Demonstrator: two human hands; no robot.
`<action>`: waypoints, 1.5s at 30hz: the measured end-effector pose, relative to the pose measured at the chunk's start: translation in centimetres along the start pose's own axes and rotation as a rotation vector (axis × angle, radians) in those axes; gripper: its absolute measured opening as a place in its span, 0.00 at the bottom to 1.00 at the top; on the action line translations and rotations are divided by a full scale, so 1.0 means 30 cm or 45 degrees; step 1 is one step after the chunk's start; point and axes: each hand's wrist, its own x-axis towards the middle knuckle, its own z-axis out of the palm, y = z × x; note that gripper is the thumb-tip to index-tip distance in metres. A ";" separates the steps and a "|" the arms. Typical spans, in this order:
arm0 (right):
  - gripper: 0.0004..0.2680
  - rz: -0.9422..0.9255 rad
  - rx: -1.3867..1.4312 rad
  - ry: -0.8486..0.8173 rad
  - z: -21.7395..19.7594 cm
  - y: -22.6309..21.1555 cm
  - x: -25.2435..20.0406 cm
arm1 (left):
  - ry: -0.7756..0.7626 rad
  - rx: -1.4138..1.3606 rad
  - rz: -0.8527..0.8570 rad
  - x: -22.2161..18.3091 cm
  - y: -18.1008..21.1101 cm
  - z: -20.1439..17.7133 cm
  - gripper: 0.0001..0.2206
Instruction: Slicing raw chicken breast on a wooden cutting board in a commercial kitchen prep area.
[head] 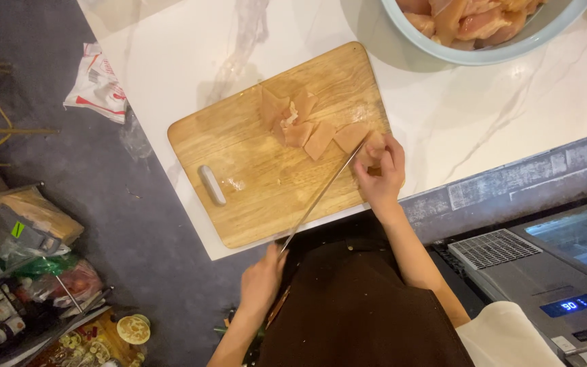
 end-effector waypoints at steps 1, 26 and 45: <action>0.13 -0.004 -0.037 -0.004 -0.004 -0.004 -0.001 | 0.007 -0.037 -0.009 -0.045 -0.024 -0.010 0.10; 0.37 -0.372 -0.178 -0.241 0.111 -0.223 0.191 | 0.417 -0.387 -0.302 0.178 -0.064 -0.183 0.13; 0.14 -0.055 0.470 -0.124 0.316 -0.317 0.172 | -0.001 -0.830 -0.047 0.167 0.079 -0.182 0.13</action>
